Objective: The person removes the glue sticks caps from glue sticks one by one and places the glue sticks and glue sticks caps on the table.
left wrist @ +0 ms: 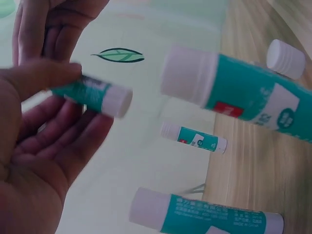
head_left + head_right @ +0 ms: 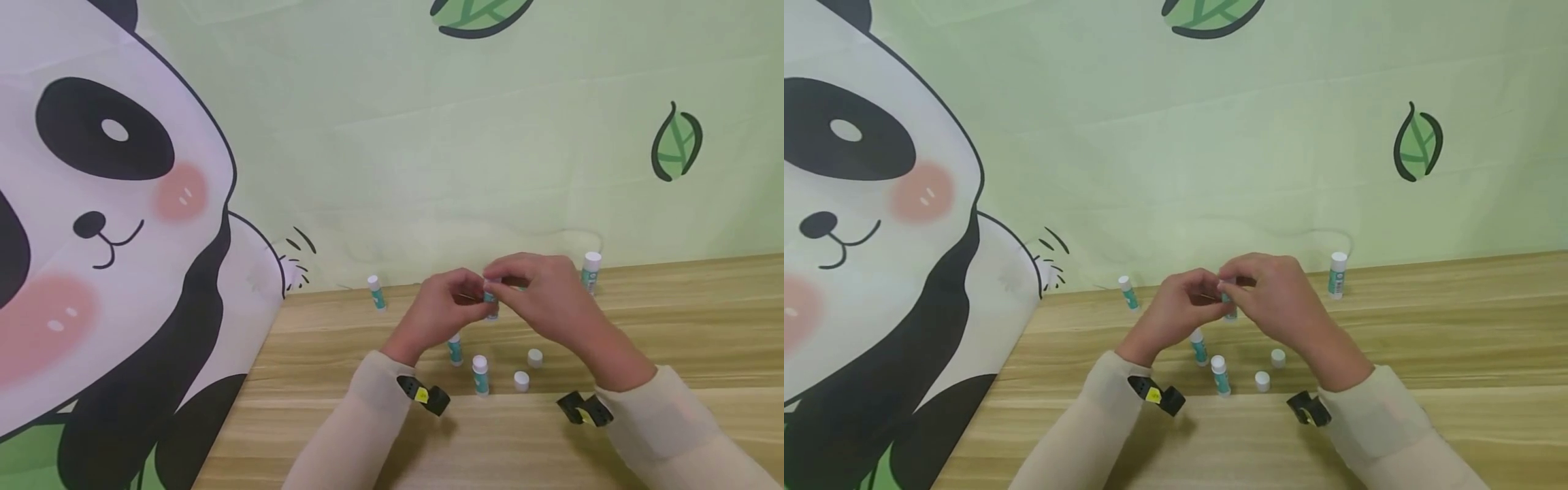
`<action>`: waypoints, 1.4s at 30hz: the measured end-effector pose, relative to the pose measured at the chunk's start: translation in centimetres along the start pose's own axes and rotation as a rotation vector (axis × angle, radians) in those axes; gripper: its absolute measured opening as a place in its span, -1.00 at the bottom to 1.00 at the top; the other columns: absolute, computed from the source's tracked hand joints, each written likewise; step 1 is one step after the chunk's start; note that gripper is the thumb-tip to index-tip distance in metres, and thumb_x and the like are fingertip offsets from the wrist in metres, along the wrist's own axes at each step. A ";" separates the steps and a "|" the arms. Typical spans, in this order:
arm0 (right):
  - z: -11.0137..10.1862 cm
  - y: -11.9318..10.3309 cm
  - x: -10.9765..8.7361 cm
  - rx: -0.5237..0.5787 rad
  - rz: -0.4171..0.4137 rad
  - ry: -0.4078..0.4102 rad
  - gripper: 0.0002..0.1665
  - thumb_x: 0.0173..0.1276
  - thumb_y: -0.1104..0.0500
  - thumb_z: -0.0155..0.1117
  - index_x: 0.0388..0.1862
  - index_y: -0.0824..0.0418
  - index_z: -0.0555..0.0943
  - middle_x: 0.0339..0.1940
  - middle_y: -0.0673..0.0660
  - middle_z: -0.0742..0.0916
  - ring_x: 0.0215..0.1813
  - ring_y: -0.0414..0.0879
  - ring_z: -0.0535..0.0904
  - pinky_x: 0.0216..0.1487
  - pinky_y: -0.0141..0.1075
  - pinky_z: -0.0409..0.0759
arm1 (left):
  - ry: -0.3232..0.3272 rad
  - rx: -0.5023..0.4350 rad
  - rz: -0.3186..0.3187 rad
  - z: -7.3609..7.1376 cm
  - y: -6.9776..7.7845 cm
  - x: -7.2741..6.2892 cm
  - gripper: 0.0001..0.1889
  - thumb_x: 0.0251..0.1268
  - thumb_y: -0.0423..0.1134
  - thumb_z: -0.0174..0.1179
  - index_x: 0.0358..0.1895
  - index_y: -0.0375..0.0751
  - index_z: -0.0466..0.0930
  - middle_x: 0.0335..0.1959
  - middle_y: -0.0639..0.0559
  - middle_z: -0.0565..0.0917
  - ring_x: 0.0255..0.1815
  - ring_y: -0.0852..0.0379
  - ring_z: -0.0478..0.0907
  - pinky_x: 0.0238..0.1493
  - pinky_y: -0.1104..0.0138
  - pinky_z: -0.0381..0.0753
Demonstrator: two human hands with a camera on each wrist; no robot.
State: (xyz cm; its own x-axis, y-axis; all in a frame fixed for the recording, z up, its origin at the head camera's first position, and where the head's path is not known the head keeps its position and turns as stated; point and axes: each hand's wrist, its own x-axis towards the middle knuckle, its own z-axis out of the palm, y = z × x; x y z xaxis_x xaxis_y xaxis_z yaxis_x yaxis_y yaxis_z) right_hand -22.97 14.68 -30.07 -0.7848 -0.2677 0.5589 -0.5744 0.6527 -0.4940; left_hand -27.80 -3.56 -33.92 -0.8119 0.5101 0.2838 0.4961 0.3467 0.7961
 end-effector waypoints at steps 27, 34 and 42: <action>-0.6 0.0 -0.3 0.107 -0.128 0.016 -0.82 0.20 0.32 0.39 -0.21 0.16 0.76 -0.14 0.04 0.79 -0.15 -0.10 0.73 -0.06 -0.12 0.70 | -0.165 -0.165 0.072 -0.8 0.2 -0.3 -0.68 0.27 -0.35 0.23 0.09 -0.16 0.58 -0.04 -0.05 0.68 -0.03 0.21 0.65 0.06 0.39 0.62; -0.4 0.0 -0.2 0.084 -0.039 0.052 -0.81 0.24 0.24 0.39 -0.16 0.19 0.74 -0.11 0.11 0.77 -0.16 -0.05 0.75 -0.07 -0.15 0.70 | -0.010 -0.116 0.061 -0.4 0.3 -0.3 -0.76 0.21 -0.21 0.34 -0.05 -0.07 0.63 -0.14 0.07 0.72 -0.15 0.27 0.67 -0.04 0.41 0.65; 0.2 0.1 -0.2 0.062 -0.049 0.100 -0.79 0.17 0.27 0.45 -0.18 0.20 0.73 -0.16 0.08 0.77 -0.20 -0.07 0.75 -0.12 -0.15 0.71 | 0.096 -0.077 0.037 0.1 0.4 -0.1 -0.79 0.16 -0.16 0.39 -0.15 -0.01 0.63 -0.20 0.15 0.71 -0.22 0.32 0.68 -0.12 0.42 0.67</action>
State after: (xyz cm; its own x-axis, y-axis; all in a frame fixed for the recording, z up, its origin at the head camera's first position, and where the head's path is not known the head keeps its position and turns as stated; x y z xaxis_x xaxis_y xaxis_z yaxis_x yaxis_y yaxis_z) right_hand -22.96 14.67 -30.38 -0.7299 -0.2248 0.6455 -0.6276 0.5944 -0.5027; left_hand -27.45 -3.39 -33.68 -0.8207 0.4429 0.3609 0.5046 0.2656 0.8215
